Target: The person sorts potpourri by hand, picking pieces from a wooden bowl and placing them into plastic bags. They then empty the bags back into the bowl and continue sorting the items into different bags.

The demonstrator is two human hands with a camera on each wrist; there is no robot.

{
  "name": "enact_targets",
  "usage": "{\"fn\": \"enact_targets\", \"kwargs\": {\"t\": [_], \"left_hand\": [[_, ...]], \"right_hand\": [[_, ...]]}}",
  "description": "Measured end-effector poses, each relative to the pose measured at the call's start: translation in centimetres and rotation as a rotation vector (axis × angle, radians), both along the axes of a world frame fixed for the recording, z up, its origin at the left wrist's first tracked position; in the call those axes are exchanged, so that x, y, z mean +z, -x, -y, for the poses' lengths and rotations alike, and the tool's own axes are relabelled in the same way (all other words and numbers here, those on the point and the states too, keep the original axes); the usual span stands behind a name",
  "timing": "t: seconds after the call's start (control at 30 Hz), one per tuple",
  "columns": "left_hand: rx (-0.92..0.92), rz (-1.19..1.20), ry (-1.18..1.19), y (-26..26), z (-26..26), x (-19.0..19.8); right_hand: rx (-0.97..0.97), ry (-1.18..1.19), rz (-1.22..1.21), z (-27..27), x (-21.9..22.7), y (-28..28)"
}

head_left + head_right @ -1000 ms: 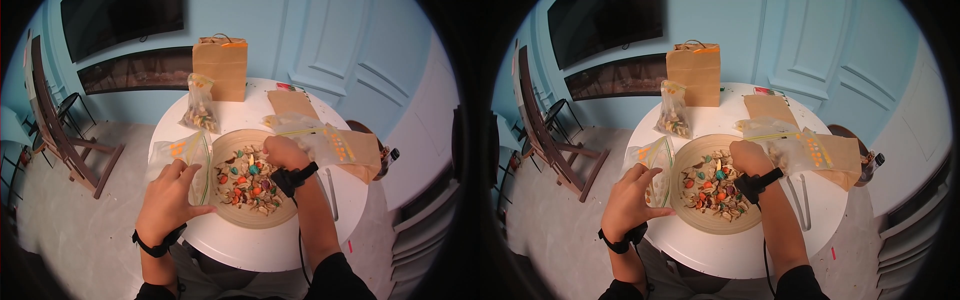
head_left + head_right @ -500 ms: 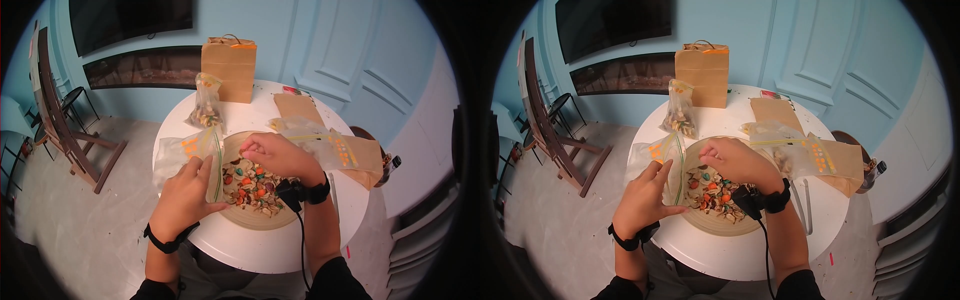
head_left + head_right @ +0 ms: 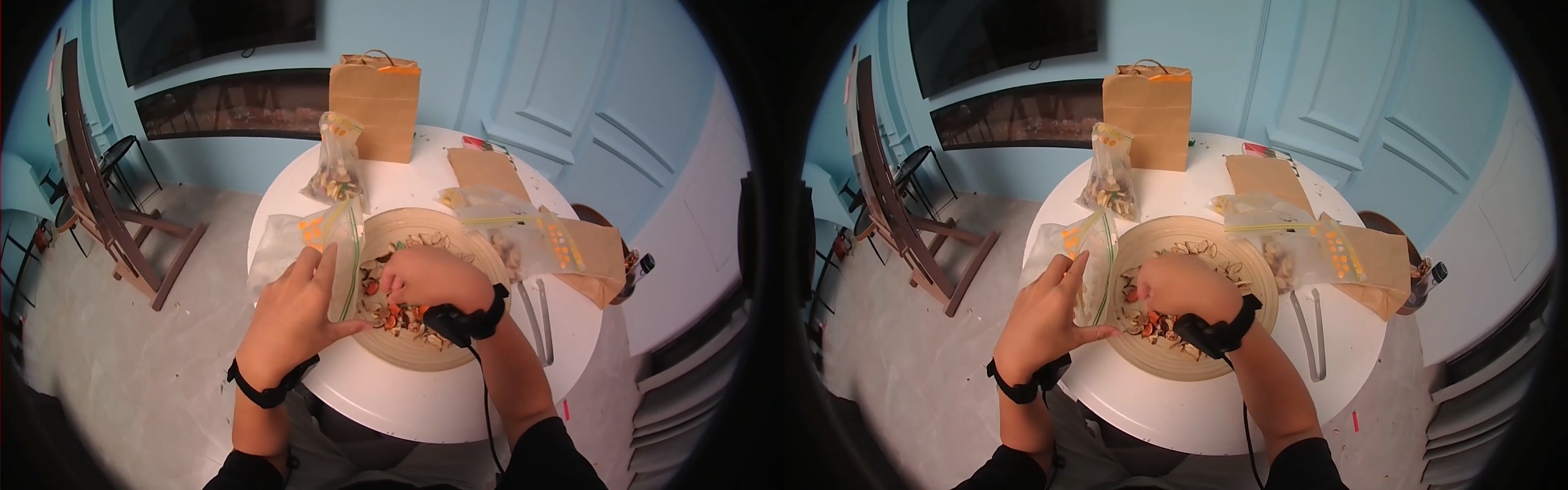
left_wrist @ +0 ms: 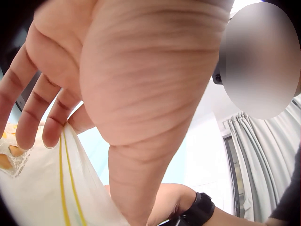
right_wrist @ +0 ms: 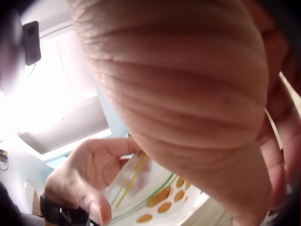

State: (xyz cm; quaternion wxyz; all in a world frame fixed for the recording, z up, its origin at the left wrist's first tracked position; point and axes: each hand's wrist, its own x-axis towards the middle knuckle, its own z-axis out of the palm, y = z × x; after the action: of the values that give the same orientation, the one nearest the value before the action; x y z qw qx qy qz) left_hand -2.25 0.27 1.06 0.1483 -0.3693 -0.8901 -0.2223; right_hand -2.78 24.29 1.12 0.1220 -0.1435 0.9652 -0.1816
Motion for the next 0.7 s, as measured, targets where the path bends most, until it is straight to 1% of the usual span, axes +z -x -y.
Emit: {"fn": "enact_targets", "kwargs": {"t": [0.07,0.17,0.27,0.37,0.47,0.57,0.67,0.7], "left_hand": [[-0.003,-0.001,-0.01,0.0,0.0,-0.2],[-0.005,-0.006,-0.015,0.3,0.1,0.1],[0.002,0.029,-0.013,0.3,0.2,0.2],[0.001,0.042,0.017,0.4,0.3,0.7],[0.003,0.05,0.027,0.4,0.3,0.8],[0.004,0.051,0.039,0.4,0.3,0.9],[0.009,0.049,0.02,0.4,0.1,0.4],[0.009,0.054,0.012,0.6,0.0,0.6]], "right_hand": [[0.09,-0.009,0.085,0.8,-0.7,0.2],[0.076,-0.123,0.038,1.5,-0.1,0.0],[0.049,-0.076,0.003,0.7,-1.0,0.5],[-0.029,-0.06,0.018,0.2,0.0,0.7],[-0.088,0.062,-0.061,-0.4,1.0,0.5],[-0.145,0.217,-0.047,-0.3,2.9,-0.2],[-0.077,0.413,-0.147,0.3,2.6,0.0],[-0.072,0.489,-0.097,0.6,2.7,0.2]]}}
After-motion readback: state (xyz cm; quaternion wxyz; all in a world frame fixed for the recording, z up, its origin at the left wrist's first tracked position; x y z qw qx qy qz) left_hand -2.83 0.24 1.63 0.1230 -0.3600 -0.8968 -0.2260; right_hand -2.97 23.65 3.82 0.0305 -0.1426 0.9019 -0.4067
